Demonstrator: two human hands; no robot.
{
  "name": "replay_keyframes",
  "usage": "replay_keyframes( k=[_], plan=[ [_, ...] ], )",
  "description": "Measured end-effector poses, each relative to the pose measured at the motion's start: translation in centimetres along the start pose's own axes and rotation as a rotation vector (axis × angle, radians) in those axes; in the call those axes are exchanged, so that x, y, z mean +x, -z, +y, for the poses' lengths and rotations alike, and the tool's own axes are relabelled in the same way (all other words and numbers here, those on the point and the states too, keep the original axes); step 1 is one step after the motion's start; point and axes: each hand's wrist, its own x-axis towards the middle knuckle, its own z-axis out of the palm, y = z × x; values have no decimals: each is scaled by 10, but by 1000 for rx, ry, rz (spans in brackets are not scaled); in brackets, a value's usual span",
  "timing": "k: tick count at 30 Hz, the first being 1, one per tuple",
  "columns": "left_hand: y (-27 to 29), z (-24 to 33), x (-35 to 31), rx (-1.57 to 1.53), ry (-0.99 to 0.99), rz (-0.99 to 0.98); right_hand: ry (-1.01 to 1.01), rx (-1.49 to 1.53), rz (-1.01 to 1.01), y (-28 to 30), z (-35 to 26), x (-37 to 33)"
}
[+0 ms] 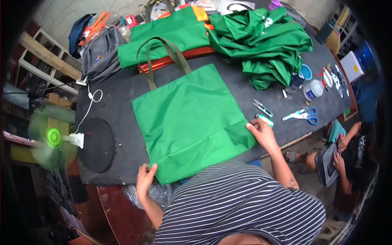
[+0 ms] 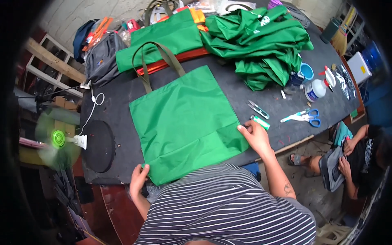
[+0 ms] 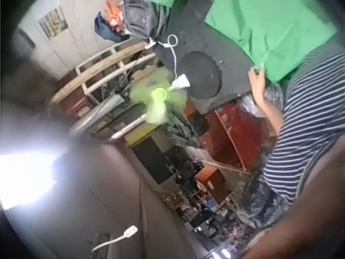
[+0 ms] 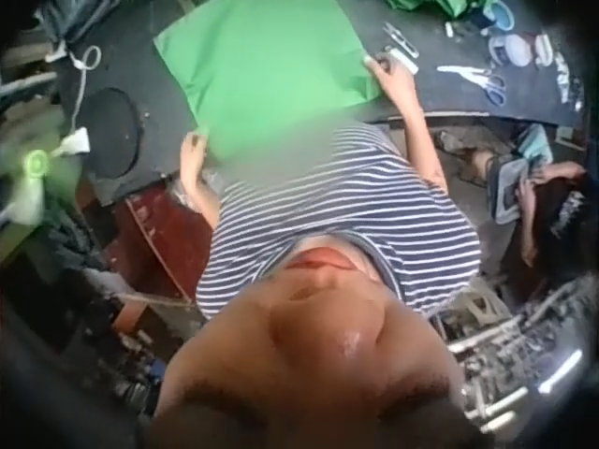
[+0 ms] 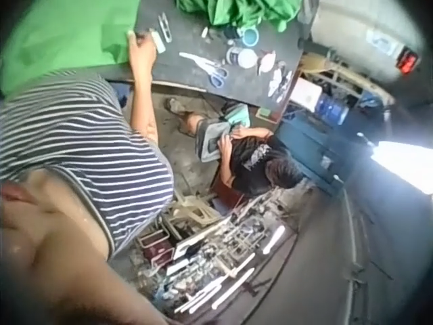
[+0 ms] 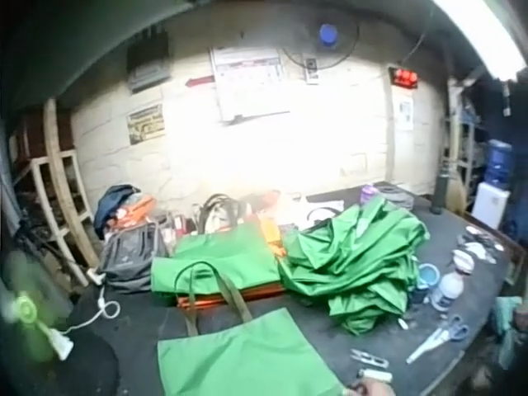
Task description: Folding and inspecting green tote bags at a workbench.
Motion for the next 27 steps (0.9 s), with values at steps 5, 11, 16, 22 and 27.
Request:
replay_keyframes(
  k=[5, 11, 16, 22, 27],
  plan=[
    [-56, 37, -6, 195, -116, 434, 72, -174, 112, -18, -8, 3],
    [-42, 15, 0, 67, -103, 622, 100, -188, 274, -22, 5, 7],
    [-45, 31, -24, 186, -74, 264, 12, -136, 135, -7, 5, -1],
    [-65, 32, -26, -140, -161, 250, 76, -21, 54, 2, 16, 8],
    [-61, 12, -14, -712, -17, 120, -13, 428, -119, 2, 18, 9]
  ],
)
